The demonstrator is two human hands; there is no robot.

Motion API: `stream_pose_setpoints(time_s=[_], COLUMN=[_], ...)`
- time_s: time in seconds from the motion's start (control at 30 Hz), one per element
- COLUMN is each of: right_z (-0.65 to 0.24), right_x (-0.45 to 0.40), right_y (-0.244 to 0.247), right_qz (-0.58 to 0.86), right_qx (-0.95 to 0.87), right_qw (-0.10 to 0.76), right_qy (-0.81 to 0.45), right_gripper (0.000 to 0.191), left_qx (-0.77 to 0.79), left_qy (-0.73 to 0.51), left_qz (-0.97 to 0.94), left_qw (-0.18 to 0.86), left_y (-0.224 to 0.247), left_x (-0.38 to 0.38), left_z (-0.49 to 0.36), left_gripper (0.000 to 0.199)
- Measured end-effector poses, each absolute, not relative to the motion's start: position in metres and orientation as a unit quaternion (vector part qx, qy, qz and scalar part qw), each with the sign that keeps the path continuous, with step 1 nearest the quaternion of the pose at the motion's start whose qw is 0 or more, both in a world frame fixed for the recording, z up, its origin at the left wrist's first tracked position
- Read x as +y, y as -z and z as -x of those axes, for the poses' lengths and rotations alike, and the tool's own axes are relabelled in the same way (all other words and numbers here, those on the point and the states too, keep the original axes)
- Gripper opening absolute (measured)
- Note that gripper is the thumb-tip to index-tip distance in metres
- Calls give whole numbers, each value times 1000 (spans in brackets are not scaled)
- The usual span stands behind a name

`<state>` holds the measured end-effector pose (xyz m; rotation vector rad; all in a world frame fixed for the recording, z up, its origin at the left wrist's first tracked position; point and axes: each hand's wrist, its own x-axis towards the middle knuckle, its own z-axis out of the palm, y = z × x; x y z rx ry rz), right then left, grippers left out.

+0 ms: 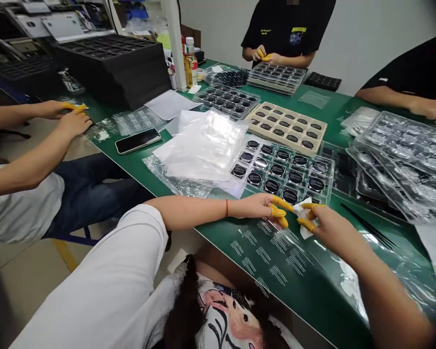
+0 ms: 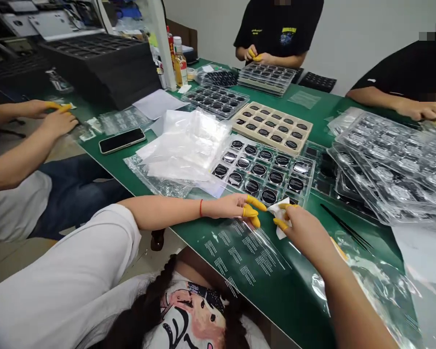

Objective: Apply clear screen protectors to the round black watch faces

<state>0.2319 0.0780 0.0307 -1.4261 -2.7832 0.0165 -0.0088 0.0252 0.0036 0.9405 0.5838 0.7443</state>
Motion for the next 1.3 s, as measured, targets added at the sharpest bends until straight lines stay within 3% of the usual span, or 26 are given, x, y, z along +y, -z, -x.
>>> stream_pose_setpoints(time_s=[0.17,0.3,0.4,0.47,0.63,0.8,0.93,1.07,1.3], right_z=[-239,-273,-284,-279,-249,-232,-225,-216,-223], right_x=[62,56,59,68,110,135,129,109,78], right_y=[-68,-124,-125,-107,-57,-43,-49,-65,-128], right_qz=[491,663,696,674,674,659,601,560,576], right_qx=[-871,-743,-713,-738,-599,-501,-464,-439,-437], right_qw=[-26,3,14,39,274,294,283,275,403], right_qy=[-20,87,91,11,-334,-478,-586,-646,-562], right_gripper=[22,26,35,38,25,5,24,22,11], left_qx=[326,318,331,336,368,402,388,366,306], left_qy=[-321,-291,-262,-238,-227,-269,-290,-308,-284], left_qz=[-429,-440,-428,-412,-349,-260,-224,-199,-304], left_qw=[779,788,799,813,832,836,846,855,856], left_y=[-12,-16,-19,-22,-27,-28,-26,-21,-15], left_x=[23,25,25,23,17,21,25,27,22], left_z=[17,23,26,26,26,24,23,25,31], left_gripper=[44,43,47,51,56,48,37,27,47])
